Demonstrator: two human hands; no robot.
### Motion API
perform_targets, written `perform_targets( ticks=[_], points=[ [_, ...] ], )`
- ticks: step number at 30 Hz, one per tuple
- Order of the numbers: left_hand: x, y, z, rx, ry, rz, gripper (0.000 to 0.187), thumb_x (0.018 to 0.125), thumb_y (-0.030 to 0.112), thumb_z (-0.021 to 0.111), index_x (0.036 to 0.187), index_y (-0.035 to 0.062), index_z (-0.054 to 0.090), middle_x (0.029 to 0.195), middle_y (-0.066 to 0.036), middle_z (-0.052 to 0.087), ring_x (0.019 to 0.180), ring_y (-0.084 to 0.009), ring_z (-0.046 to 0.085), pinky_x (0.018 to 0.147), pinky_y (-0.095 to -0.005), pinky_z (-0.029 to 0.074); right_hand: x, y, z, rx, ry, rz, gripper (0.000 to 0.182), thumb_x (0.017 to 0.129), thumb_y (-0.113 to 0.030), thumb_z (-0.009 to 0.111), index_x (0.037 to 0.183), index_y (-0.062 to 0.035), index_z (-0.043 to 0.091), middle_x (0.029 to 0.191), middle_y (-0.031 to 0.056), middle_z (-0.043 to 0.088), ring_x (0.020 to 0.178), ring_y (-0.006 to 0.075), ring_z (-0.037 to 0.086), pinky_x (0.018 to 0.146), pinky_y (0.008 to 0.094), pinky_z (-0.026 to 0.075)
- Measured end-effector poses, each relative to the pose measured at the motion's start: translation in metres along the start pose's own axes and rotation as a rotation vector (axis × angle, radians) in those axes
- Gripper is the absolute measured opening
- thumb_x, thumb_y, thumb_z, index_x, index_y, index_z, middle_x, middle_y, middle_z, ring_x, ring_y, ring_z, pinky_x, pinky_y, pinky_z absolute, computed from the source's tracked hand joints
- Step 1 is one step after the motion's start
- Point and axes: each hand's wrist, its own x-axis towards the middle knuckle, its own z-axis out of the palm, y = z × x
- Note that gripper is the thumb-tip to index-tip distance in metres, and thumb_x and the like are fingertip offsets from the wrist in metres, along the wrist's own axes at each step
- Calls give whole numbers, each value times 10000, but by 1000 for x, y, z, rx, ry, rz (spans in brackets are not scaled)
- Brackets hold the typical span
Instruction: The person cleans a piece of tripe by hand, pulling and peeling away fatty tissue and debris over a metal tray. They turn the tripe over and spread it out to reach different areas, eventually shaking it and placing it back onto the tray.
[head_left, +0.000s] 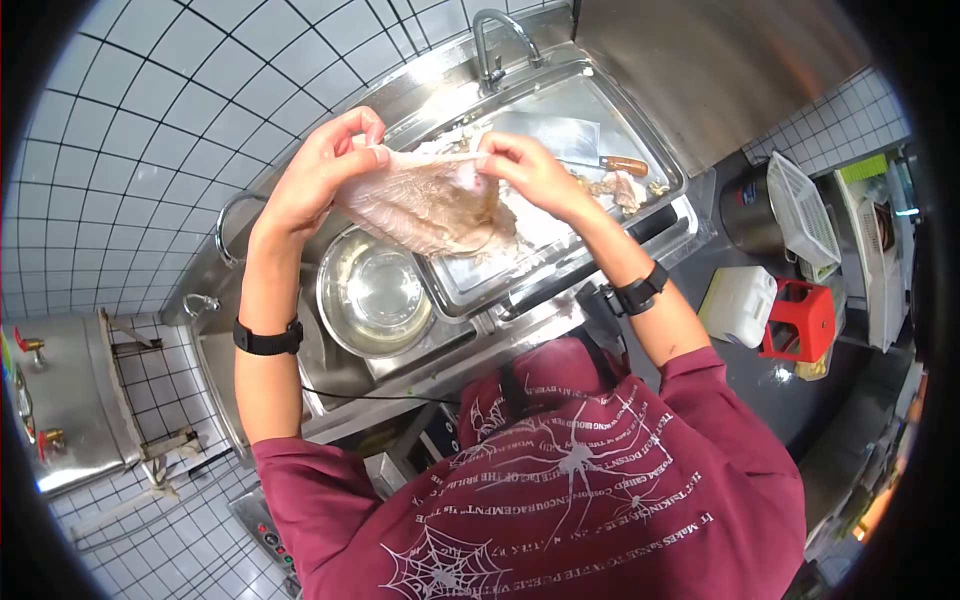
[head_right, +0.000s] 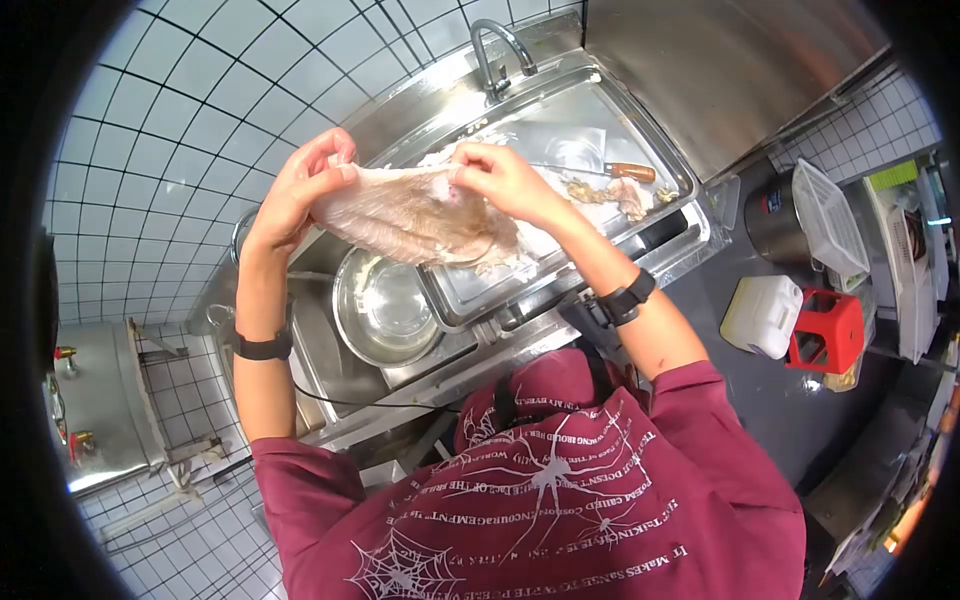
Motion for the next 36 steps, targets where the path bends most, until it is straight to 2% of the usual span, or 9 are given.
perform_targets(
  ticks=[4, 11, 17, 19, 25, 28, 31, 34, 36],
  points=[
    [-3, -11, -8, -32, -18, -93, 171, 781, 192, 633, 850, 108, 501, 786, 46, 467, 725, -47, 435, 612, -189, 332, -2, -26, -14, 2, -54, 137, 161, 876, -155, 516, 745, -61, 510, 697, -35, 495, 633, 15, 428, 555, 188, 332],
    [5, -22, -4, 80, -53, -91, 198, 828, 242, 596, 945, 83, 585, 818, -1, 542, 833, -73, 495, 703, -203, 383, -1, -38, -16, 423, 2, 225, 101, 857, -121, 540, 775, -65, 561, 725, -37, 499, 677, 36, 449, 622, 196, 366],
    [22, -37, -2, 236, -245, -223, 318, 877, 325, 586, 959, 20, 625, 866, -4, 596, 823, -80, 523, 726, -209, 410, 3, -34, -24, 436, 14, 218, 62, 854, -103, 542, 827, -54, 568, 746, -35, 513, 686, 38, 469, 627, 194, 378],
    [29, -45, 4, -63, -210, -180, 358, 881, 336, 588, 975, -8, 623, 871, -4, 606, 820, -78, 538, 741, -218, 436, 3, -33, -27, 456, 13, 231, 60, 852, -105, 545, 833, -52, 568, 748, -35, 513, 686, 37, 469, 626, 194, 378],
    [43, -45, 9, -224, -227, -78, 264, 864, 221, 620, 1007, -1, 625, 890, -12, 635, 805, -69, 571, 726, -215, 452, 6, -40, -26, 561, -19, 208, 49, 829, -102, 559, 821, -55, 551, 736, -24, 510, 691, 48, 475, 627, 192, 373],
    [43, -32, 6, -301, -208, -21, 234, 827, 141, 599, 1003, -12, 621, 913, -24, 634, 830, -75, 567, 757, -220, 443, 3, -46, -20, 478, 18, 135, 57, 806, -101, 567, 794, -57, 534, 797, 1, 528, 668, 67, 478, 605, 199, 373],
    [46, -44, 9, -255, -210, -54, 283, 783, 155, 596, 1005, -21, 601, 887, -46, 628, 808, -103, 570, 751, -224, 447, -7, -41, -16, 234, 2, 49, 84, 782, -91, 582, 733, -53, 526, 1047, 40, 532, 646, 67, 479, 579, 221, 382],
    [44, -48, 16, -266, -215, -87, 292, 795, 142, 572, 1024, -34, 615, 921, -55, 636, 842, -104, 570, 771, -231, 446, -20, -30, -8, 189, -17, 6, 80, 764, -66, 611, 737, -38, 541, 1253, 109, 500, 789, 67, 487, 646, 224, 389],
    [45, -52, 21, -289, -221, -128, 297, 833, 187, 605, 1030, -33, 637, 931, -47, 645, 853, -90, 568, 769, -234, 444, -26, -22, -4, 73, 8, -51, 91, 762, -68, 618, 738, -36, 537, 1220, 98, 513, 839, 66, 483, 669, 224, 390]
  ],
)
